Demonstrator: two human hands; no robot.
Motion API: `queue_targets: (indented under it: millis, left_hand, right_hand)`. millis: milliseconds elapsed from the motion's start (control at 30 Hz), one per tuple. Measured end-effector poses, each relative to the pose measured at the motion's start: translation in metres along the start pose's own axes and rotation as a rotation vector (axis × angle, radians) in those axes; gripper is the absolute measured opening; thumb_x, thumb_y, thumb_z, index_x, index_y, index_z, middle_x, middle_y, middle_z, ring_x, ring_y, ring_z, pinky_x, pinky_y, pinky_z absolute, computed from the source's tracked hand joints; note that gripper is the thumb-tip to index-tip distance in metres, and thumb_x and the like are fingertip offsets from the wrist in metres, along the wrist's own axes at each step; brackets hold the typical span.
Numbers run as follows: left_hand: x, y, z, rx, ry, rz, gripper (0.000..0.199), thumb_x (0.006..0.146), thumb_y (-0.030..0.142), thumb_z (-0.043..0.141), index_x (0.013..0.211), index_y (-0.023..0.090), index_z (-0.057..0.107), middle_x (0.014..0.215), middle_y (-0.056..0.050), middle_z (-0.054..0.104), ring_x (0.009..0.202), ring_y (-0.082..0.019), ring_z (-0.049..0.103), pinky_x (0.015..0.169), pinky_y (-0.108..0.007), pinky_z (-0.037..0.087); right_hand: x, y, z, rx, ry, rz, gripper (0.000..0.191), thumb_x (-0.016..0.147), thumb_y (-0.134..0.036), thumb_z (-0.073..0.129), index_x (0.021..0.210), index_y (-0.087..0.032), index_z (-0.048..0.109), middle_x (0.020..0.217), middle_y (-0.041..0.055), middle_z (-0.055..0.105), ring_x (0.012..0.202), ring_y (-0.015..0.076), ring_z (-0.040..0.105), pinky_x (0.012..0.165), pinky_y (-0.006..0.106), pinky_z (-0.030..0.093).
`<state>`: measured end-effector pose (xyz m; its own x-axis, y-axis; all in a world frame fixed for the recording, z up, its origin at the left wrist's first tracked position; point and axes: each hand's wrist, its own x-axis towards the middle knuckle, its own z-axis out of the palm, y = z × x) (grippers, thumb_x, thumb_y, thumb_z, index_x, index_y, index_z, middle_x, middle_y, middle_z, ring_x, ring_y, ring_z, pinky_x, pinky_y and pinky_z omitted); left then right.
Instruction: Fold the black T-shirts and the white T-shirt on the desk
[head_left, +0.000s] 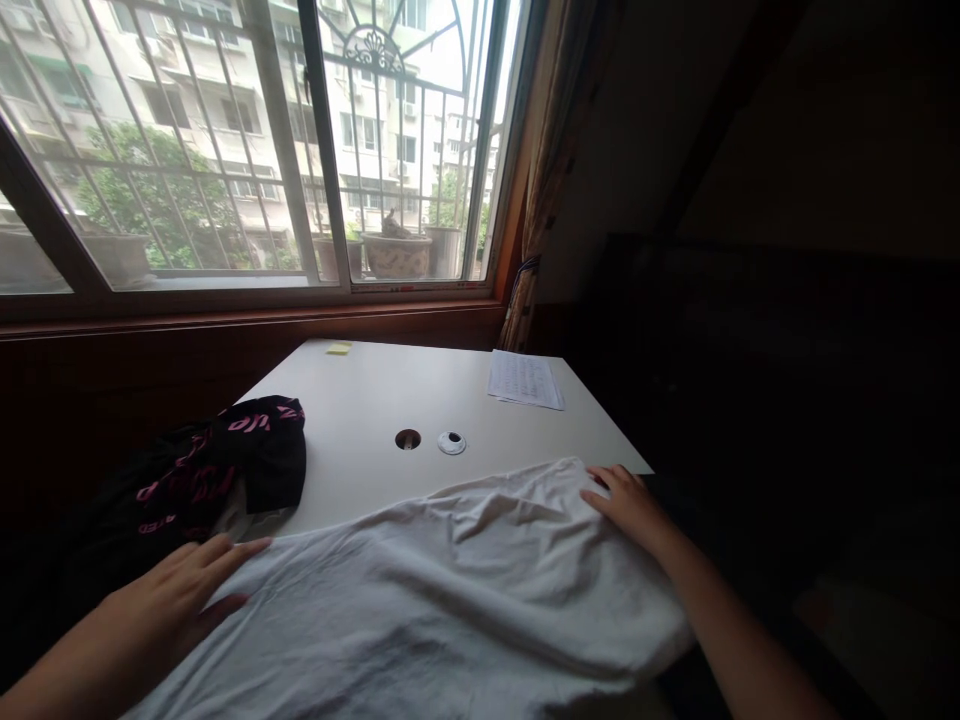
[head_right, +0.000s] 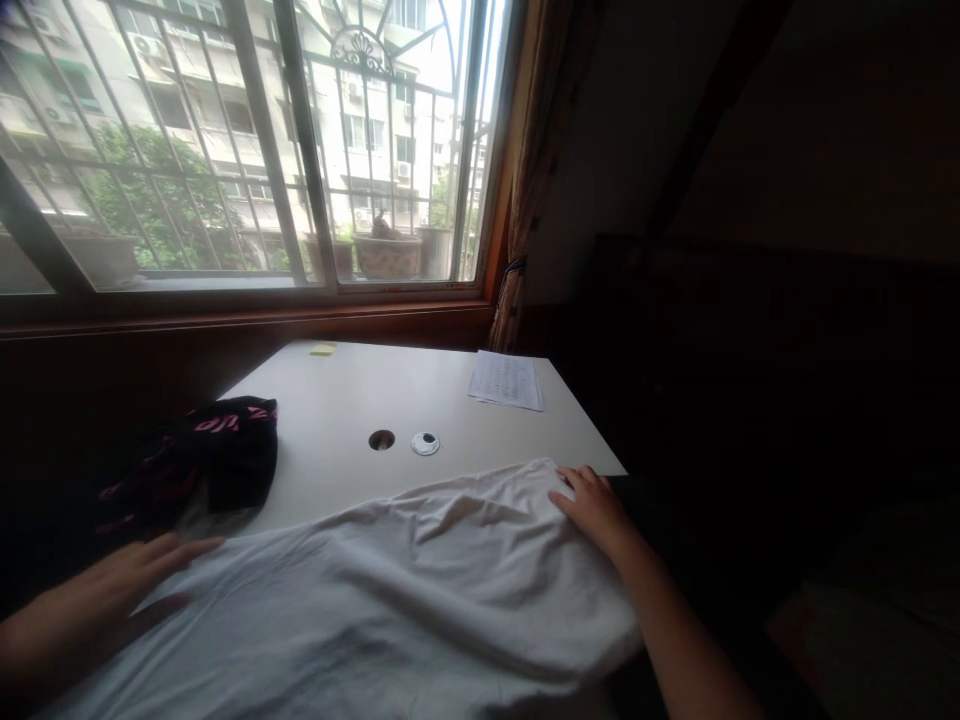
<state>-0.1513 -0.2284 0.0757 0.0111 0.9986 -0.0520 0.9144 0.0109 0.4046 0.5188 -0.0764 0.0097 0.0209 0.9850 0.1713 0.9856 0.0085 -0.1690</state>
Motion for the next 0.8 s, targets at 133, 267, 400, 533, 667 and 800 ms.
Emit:
queue_targets:
  millis: [133,267,400,533,667,800]
  left_hand:
    - [0.046,0.097,0.008,0.003,-0.136,0.375,0.034,0.091,0.043,0.052,0.117,0.039,0.073,0.113,-0.007,0.071,0.106,-0.028,0.063,0.093,-0.037,0.050]
    - [0.078,0.156,0.042,0.053,-0.081,0.584,0.030,0.099,0.031,0.046,0.109,0.031,0.074,0.103,-0.006,0.071,0.099,-0.025,0.061,0.084,-0.034,0.050]
    - [0.102,0.175,0.076,0.034,-0.016,0.646,0.025,0.099,0.029,0.052,0.115,0.027,0.071,0.113,-0.007,0.068,0.105,-0.025,0.059,0.090,-0.036,0.050]
    - [0.119,0.178,0.098,0.037,-0.008,0.622,0.024,0.096,0.030,0.058,0.117,0.025,0.069,0.115,-0.009,0.066,0.105,-0.026,0.058,0.090,-0.038,0.049]
    - [0.125,0.178,0.109,0.028,0.015,0.609,0.016,0.094,0.029,0.062,0.106,0.023,0.070,0.110,-0.009,0.065,0.101,-0.026,0.057,0.088,-0.037,0.049]
    - [0.125,0.172,0.117,0.004,0.037,0.582,0.013,0.095,0.027,0.059,0.101,0.021,0.068,0.105,-0.010,0.063,0.098,-0.025,0.056,0.089,-0.038,0.049]
  right_hand:
    - [0.018,-0.019,0.000,0.011,0.017,0.030,0.046,0.092,-0.048,0.054,0.129,-0.024,0.066,0.117,0.0123,0.065,0.108,0.0300,0.059,0.095,0.040,0.044]
    - [0.039,-0.036,0.007,0.019,0.011,-0.023,0.043,0.096,-0.040,0.048,0.130,-0.021,0.065,0.122,0.0143,0.062,0.114,0.0299,0.054,0.099,0.040,0.042]
    - [0.050,-0.043,0.014,0.051,-0.035,-0.120,0.034,0.097,-0.027,0.045,0.121,-0.026,0.069,0.124,0.0098,0.061,0.113,0.0249,0.054,0.100,0.037,0.041]
    - [0.056,-0.038,0.012,0.072,-0.071,-0.186,0.022,0.094,-0.026,0.052,0.102,-0.025,0.073,0.114,0.0082,0.063,0.106,0.0239,0.055,0.097,0.035,0.042]
    - [0.057,-0.029,0.008,0.082,-0.063,-0.215,0.015,0.090,-0.025,0.058,0.096,-0.023,0.072,0.109,0.0086,0.064,0.103,0.0239,0.055,0.095,0.036,0.043]
    - [0.054,-0.024,0.008,0.108,-0.026,-0.232,0.012,0.089,-0.026,0.061,0.092,-0.023,0.071,0.103,0.0079,0.065,0.099,0.0238,0.056,0.094,0.036,0.043]
